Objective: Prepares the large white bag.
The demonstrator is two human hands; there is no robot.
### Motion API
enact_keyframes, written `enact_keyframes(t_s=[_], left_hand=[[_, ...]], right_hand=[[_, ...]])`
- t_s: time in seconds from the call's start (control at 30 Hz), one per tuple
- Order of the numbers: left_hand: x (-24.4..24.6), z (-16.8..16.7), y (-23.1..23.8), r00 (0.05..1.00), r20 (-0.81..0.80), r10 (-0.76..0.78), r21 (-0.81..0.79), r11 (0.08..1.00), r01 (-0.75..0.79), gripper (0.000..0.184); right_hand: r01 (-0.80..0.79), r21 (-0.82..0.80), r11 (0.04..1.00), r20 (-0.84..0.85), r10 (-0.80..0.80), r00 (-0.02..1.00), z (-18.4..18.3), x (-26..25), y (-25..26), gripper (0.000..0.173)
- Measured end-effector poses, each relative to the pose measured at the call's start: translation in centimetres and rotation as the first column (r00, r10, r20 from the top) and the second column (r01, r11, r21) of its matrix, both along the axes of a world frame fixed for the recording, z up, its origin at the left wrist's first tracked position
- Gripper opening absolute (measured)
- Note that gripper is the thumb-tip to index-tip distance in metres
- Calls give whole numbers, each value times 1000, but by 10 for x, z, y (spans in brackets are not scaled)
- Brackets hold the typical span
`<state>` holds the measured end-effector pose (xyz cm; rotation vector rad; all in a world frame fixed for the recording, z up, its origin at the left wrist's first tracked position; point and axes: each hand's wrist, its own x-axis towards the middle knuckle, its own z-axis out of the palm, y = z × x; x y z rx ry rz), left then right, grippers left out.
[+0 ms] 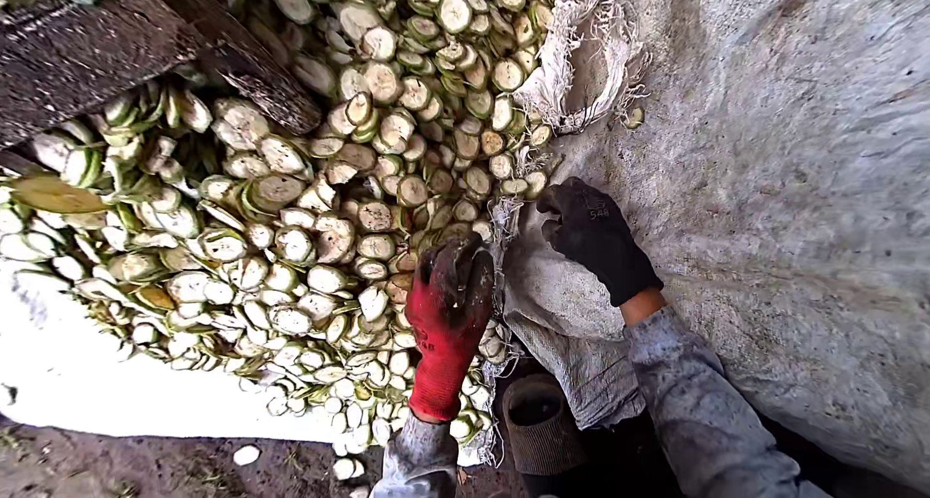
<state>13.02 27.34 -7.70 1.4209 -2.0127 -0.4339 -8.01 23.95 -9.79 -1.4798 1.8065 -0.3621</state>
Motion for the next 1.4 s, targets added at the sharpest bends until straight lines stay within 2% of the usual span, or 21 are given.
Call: enact_keyframes(t_s=[0.07,0.13,0.2,0.27,0.3,0.33,0.4,0.43,0.5,0.57,0.7,0.77,0.8,0.87,0.97,1.03,1.07,1.13,1.27,1.33,1.4], left_hand=[[19,-13,64,971,210,118,-23,993,-116,25],[30,-18,115,897,419,142,136,967,-217,34],[34,-17,148,823,561,95,352,872,-340,49],[32,-12,162,753,654,69,443,772,-456,58],[30,-12,162,736,674,58,466,741,-484,60],[26,-12,159,728,684,39,500,702,-508,60],[23,-11,148,695,714,-84,603,579,-549,59],[23,-10,143,677,715,-175,656,503,-563,57],[22,-11,133,671,676,-303,726,430,-537,52],[22,-9,120,680,632,-371,772,378,-511,50],[50,21,102,831,469,-299,851,403,-336,31],[59,52,93,879,406,-250,875,384,-295,27],[63,62,92,896,389,-214,877,384,-289,23],[73,69,87,925,361,-119,871,396,-290,21],[84,85,74,939,338,-65,893,336,-298,26],[91,103,88,954,300,-29,910,307,-277,25],[92,110,91,958,287,-7,912,308,-271,27],[86,116,85,957,288,-37,905,339,-259,27],[75,105,87,863,365,-349,884,420,-204,17],[71,87,100,848,334,-412,903,396,-164,21],[65,75,119,901,255,-352,934,332,-134,29]], right_hand=[[-60,168,984,-53,70,996,-9,8,2,52],[-47,130,990,-61,55,997,-8,14,9,58],[24,-63,998,57,-21,998,7,16,24,45],[72,-135,988,248,-36,968,33,19,42,23],[55,-56,997,331,-33,943,43,22,50,15],[-26,92,995,363,-9,932,48,24,58,13],[-191,395,899,296,72,952,46,35,84,27],[-201,476,856,243,92,966,39,43,102,39],[-100,438,893,163,30,986,15,57,138,52],[-43,351,936,151,-11,989,5,58,158,41],[-74,350,934,184,9,983,2,49,145,36],[-47,313,949,123,8,992,8,49,152,38],[-49,351,935,91,18,996,17,53,162,41],[-41,507,861,43,22,999,24,76,169,48],[-75,688,722,207,-96,974,34,122,170,54],[-95,733,673,297,-191,935,41,152,191,51],[-87,718,690,316,-212,925,40,169,196,50],[-15,616,788,315,-229,921,37,197,193,47],[-162,584,795,351,-68,934,52,219,216,53],[-59,471,880,287,-89,954,56,207,243,44],[154,437,886,232,-276,933,58,179,261,37]])
